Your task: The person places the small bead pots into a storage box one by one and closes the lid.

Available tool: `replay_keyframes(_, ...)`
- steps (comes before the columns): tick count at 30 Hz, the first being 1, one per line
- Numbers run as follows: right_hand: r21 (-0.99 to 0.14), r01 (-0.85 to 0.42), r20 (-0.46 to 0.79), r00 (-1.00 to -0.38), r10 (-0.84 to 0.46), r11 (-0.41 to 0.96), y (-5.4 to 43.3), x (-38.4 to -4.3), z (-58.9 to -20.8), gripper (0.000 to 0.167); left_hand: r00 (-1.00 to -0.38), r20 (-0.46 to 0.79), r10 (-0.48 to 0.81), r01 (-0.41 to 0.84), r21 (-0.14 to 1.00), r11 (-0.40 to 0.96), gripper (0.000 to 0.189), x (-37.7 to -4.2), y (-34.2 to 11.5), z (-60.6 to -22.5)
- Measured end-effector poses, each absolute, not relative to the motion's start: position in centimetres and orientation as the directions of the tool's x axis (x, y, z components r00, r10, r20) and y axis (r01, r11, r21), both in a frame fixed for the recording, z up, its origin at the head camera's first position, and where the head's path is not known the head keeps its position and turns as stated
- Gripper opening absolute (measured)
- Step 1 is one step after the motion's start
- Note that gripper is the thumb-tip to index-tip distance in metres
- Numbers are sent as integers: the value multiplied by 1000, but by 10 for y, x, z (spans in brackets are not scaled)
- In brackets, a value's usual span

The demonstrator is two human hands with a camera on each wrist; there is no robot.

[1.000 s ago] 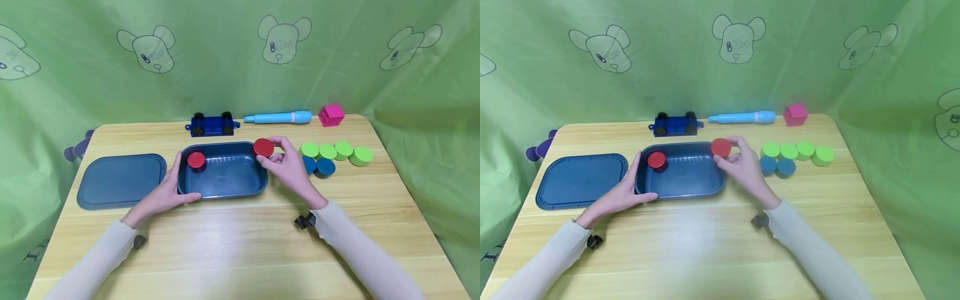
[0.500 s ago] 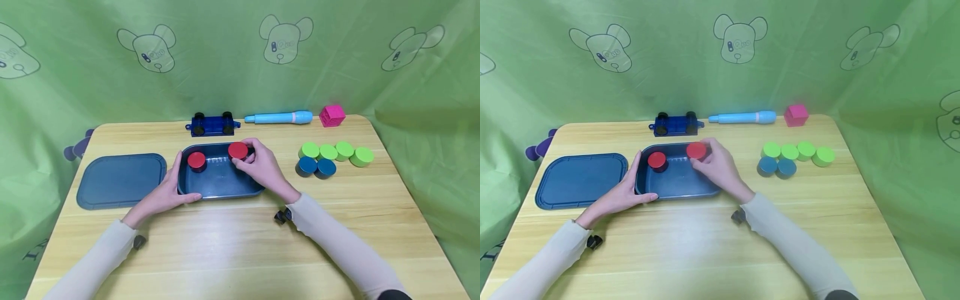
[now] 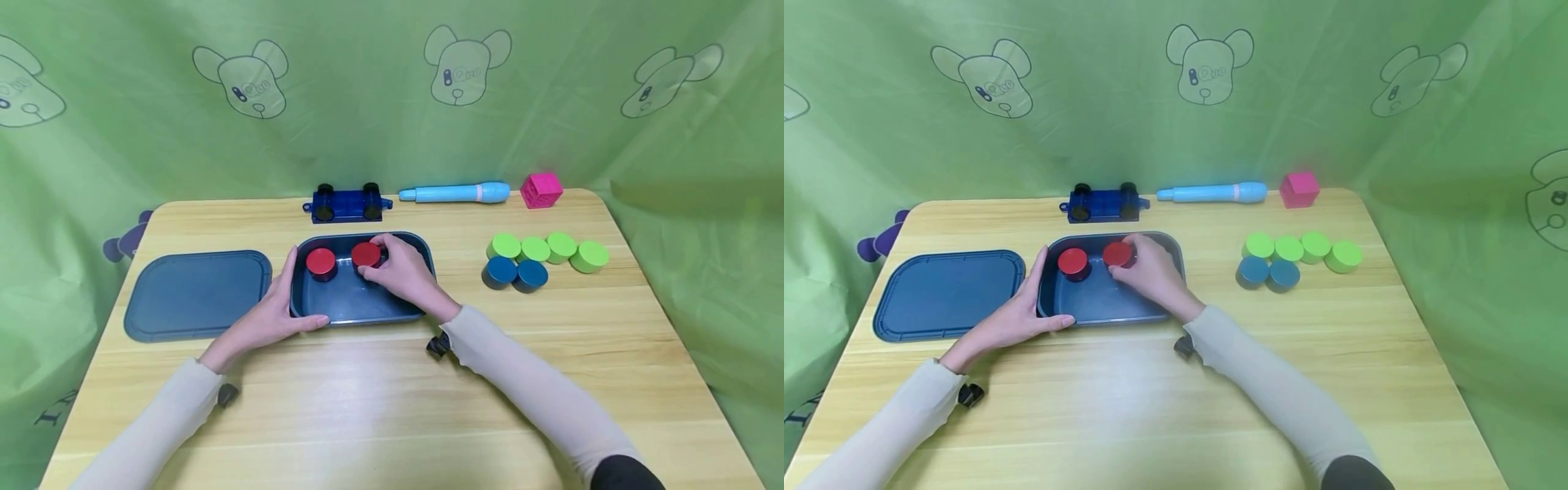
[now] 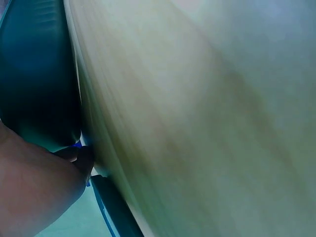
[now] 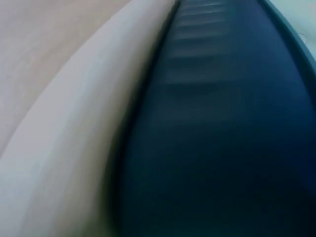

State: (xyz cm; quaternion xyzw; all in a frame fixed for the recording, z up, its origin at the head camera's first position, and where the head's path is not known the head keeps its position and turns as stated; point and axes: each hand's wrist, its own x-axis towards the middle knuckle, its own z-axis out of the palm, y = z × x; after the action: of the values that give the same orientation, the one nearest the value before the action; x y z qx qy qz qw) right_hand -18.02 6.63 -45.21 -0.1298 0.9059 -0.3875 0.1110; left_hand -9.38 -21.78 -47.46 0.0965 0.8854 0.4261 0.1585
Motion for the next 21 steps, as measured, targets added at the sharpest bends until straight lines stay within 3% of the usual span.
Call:
replay_keyframes(9, -694, -145, -140, -934, -330, 705, 54, -180, -454, 59, -931, -194, 310, 42, 786, 617, 137, -95, -218, -474)
replay_keyframes(21, -729, -103, -166, -932, -321, 677, 51, -177, -454, 62, -930, -189, 316, 46, 791, 611, 137, -95, -218, -476)
